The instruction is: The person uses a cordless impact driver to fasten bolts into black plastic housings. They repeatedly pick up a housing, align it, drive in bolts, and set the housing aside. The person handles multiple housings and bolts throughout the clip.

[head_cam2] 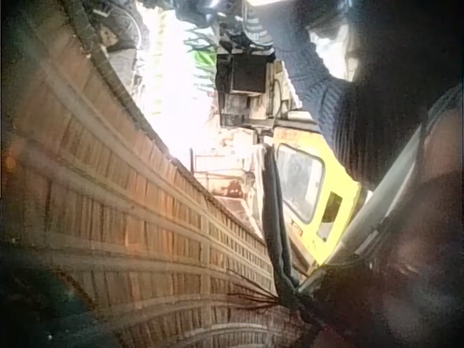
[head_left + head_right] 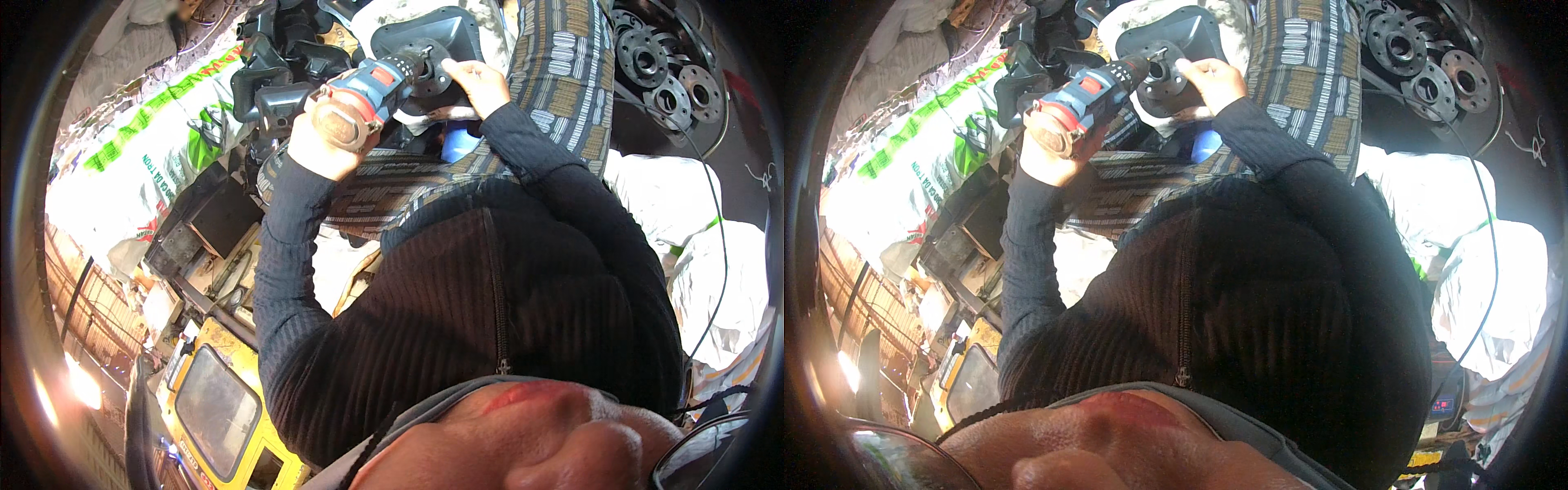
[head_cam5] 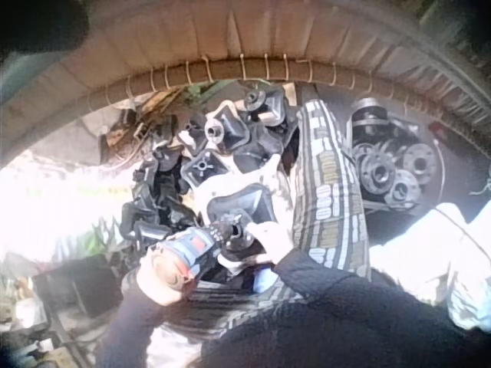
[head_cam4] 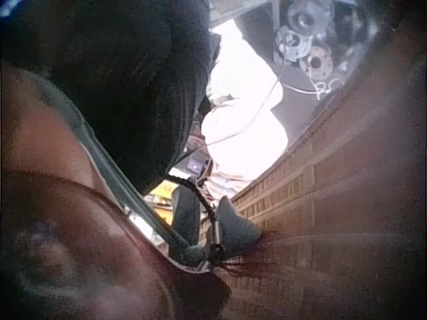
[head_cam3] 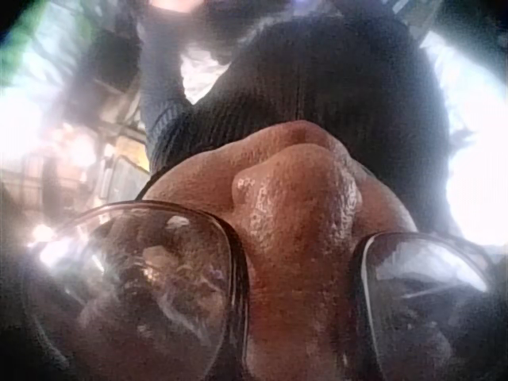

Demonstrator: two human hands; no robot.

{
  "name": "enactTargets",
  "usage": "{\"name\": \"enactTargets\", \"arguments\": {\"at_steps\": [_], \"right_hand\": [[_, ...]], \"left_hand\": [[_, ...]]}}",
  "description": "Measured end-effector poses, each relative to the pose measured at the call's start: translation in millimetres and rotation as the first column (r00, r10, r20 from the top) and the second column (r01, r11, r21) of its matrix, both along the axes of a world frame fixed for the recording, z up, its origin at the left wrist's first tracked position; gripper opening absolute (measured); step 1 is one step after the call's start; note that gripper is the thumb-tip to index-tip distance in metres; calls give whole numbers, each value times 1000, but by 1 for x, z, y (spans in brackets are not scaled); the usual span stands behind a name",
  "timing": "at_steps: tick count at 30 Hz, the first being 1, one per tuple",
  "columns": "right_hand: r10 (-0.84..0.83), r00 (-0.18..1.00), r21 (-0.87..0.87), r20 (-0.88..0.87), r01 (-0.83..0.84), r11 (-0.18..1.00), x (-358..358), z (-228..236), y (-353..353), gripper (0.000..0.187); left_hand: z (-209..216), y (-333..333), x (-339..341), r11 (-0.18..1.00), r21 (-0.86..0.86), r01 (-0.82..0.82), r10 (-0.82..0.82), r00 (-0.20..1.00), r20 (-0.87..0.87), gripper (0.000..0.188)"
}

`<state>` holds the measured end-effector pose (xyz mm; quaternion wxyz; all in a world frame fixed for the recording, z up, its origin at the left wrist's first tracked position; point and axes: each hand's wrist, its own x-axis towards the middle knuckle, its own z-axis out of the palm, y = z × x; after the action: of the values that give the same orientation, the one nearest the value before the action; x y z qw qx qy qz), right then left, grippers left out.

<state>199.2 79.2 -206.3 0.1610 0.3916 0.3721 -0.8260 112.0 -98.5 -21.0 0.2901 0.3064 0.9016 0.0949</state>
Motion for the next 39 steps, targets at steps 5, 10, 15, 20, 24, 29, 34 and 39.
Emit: {"name": "enactTargets", "arguments": {"at_steps": [5,10,15,20,24,29,34,39], "right_hand": [[144,979,135,-146,-125,983,0,-3,3,31],[250,962,341,-111,-199,919,1,-17,-4,32],[253,961,346,-108,-203,916,1,-24,-7,33],[248,956,384,-155,-173,907,-6,-14,-1,33],[369,922,512,-118,-262,818,-7,-4,7,32],[372,922,464,-105,-286,838,-11,-2,9,31],[418,897,686,-142,-215,695,-12,-9,5,32],[360,920,601,-157,-201,774,-11,-11,8,30]], "left_hand": [[8,16,-27,985,38,169,-168,985,-35,34],[21,31,-41,997,11,79,-80,995,66,34],[18,43,-44,982,-171,-80,134,933,334,45],[11,53,-51,996,-64,-65,83,938,338,50],[-3,43,-49,990,-140,-3,47,949,310,50],[-10,27,-43,982,-113,-148,169,963,209,47],[-3,31,-28,996,-82,-37,38,999,4,49],[21,-27,45,984,-55,-171,166,983,-83,50]]}}
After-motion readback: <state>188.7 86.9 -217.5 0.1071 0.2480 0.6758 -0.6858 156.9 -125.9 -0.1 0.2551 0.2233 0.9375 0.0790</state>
